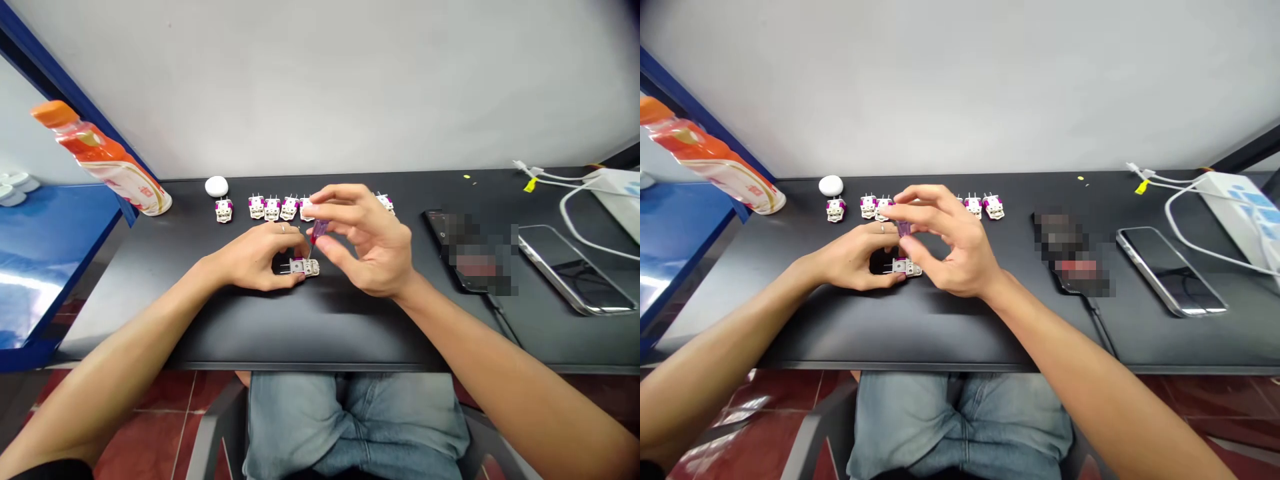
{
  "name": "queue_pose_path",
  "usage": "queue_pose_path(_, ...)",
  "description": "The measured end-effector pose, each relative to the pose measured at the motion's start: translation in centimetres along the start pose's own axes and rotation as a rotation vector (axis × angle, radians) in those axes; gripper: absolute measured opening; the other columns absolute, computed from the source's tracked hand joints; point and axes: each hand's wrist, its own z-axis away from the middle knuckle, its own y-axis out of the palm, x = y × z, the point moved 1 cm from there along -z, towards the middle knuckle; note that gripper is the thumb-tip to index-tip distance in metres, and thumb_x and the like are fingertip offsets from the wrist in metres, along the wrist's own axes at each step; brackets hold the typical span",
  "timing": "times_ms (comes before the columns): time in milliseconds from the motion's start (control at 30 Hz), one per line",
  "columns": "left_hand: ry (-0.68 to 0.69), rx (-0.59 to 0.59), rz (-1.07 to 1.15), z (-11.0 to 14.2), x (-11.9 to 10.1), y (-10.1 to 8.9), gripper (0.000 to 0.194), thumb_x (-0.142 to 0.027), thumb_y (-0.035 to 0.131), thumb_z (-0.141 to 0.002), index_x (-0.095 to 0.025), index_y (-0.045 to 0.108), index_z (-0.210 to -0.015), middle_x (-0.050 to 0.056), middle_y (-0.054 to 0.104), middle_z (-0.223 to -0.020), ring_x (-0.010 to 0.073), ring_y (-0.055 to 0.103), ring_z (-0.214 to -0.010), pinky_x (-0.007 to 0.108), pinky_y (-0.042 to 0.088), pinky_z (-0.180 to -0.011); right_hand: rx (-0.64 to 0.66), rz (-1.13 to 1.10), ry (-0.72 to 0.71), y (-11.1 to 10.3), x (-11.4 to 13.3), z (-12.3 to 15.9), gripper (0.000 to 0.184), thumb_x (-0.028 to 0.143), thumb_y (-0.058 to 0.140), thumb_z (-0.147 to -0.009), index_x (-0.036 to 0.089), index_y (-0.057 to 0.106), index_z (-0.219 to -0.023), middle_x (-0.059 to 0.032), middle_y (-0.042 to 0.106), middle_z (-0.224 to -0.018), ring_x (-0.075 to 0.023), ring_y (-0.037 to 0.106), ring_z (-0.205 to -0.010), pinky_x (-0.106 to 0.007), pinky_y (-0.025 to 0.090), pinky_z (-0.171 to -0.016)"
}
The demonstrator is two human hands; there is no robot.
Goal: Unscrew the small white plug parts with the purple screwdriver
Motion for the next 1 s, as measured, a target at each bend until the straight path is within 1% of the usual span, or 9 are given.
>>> queue_pose_path(100, -0.003, -0.009, 0.002, 0.0, 0.04, 0.04, 0.017, -0.038, 0.078, -0.099, -0.022, 0.074, -0.106, 0.006, 0.08, -0.099, 0.0245, 0.074, -0.09, 0.037, 0.058, -0.087, -0.015, 0.054, -0.053, -0.02, -0.09, -0.05, 0.051, 0.015, 0.089, -0.099, 0.041, 0.087, -0.144, -0.0027, 0.085, -0.131, -0.021, 0.085, -0.109, -0.036, 0.08, -0.087)
queue_pose_path(167, -0.011, 0.009, 0.001, -0.02, 0.02, 0.0, 0.018, -0.038, 0.078, -0.099, -0.022, 0.076, -0.109, 0.006, 0.08, -0.101, 0.0243, 0.074, -0.092, 0.037, 0.059, -0.089, -0.021, 0.045, -0.04, 0.03, -0.12, 0.0, 0.051, 0.015, 0.083, -0.104, 0.04, 0.084, -0.149, -0.0016, 0.089, -0.125, -0.0203, 0.087, -0.104, -0.037, 0.081, -0.087)
queue_pose_path(267, -0.023, 0.029, 0.007, -0.07, -0.03, -0.09, 0.019, -0.037, 0.078, -0.099, -0.022, 0.076, -0.111, 0.007, 0.081, -0.103, 0.0245, 0.075, -0.094, 0.036, 0.06, -0.09, 0.002, 0.015, 0.029, 0.09, -0.08, 0.07, 0.047, 0.017, 0.072, -0.11, 0.036, 0.082, -0.152, -0.005, 0.088, -0.133, -0.0223, 0.088, -0.109, -0.042, 0.082, -0.094)
queue_pose_path(333, -0.028, 0.028, 0.016, -0.07, -0.01, -0.09, 0.018, -0.036, 0.078, -0.099, -0.022, 0.076, -0.11, 0.007, 0.082, -0.103, 0.0245, 0.075, -0.094, 0.036, 0.06, -0.09, -0.002, 0.02, 0.03, 0.06, -0.06, 0.07, 0.041, 0.02, 0.076, -0.108, 0.035, 0.086, -0.145, -0.007, 0.084, -0.139, -0.0239, 0.088, -0.111, -0.042, 0.082, -0.09)
queue_pose_path(433, -0.016, 0.014, 0.016, -0.03, 0.03, -0.05, 0.018, -0.037, 0.078, -0.099, -0.023, 0.076, -0.11, 0.006, 0.081, -0.103, 0.0242, 0.075, -0.093, 0.036, 0.06, -0.089, -0.041, 0.044, -0.014, -0.02, -0.09, 0.07, 0.041, 0.019, 0.088, -0.101, 0.038, 0.09, -0.137, -0.0046, 0.086, -0.131, -0.024, 0.087, -0.11, -0.039, 0.081, -0.081)
queue_pose_path(600, -0.022, 0.034, 0.008, -0.06, 0.04, -0.07, 0.018, -0.037, 0.078, -0.1, -0.022, 0.076, -0.11, 0.006, 0.081, -0.101, 0.024, 0.075, -0.093, 0.036, 0.059, -0.09, -0.027, -0.072, 0.059, 0.09, -0.02, 0.14, 0.049, 0.011, 0.075, -0.109, 0.038, 0.083, -0.149, -0.0019, 0.089, -0.133, -0.0208, 0.089, -0.114, -0.041, 0.08, -0.101)
queue_pose_path(800, -0.022, 0.029, 0.01, -0.05, 0.14, -0.04, 0.02, -0.038, 0.078, -0.1, -0.022, 0.076, -0.112, 0.007, 0.081, -0.105, 0.0236, 0.075, -0.093, 0.036, 0.058, -0.089, -0.105, 0.027, -0.041, 0.23, 0.18, -0.03, 0.03, 0.017, 0.091, -0.1, 0.034, 0.093, -0.124, -0.0014, 0.091, -0.116, -0.0216, 0.089, -0.103, -0.036, 0.081, -0.084)
queue_pose_path(900, -0.012, 0.024, 0.017, -0.06, 0.04, -0.1, 0.018, -0.037, 0.079, -0.099, -0.022, 0.076, -0.109, 0.005, 0.08, -0.1, 0.0229, 0.074, -0.09, 0.035, 0.058, -0.086, -0.066, 0.01, 0.004, 0.27, 0.14, 0.11, 0.031, 0.018, 0.08, -0.109, 0.03, 0.09, -0.136, -0.0019, 0.093, -0.118, -0.0196, 0.09, -0.101, -0.038, 0.081, -0.093)
queue_pose_path(1000, -0.012, 0.013, 0.01, -0.09, -0.05, -0.13, 0.016, -0.036, 0.078, -0.099, -0.022, 0.076, -0.106, 0.005, 0.079, -0.099, 0.0225, 0.073, -0.089, 0.034, 0.058, -0.086, 0.018, -0.07, 0.011, 0.22, 0.01, 0.14, 0.04, 0.016, 0.07, -0.114, 0.029, 0.083, -0.15, -0.0051, 0.09, -0.13, -0.02, 0.089, -0.113, -0.04, 0.078, -0.105)
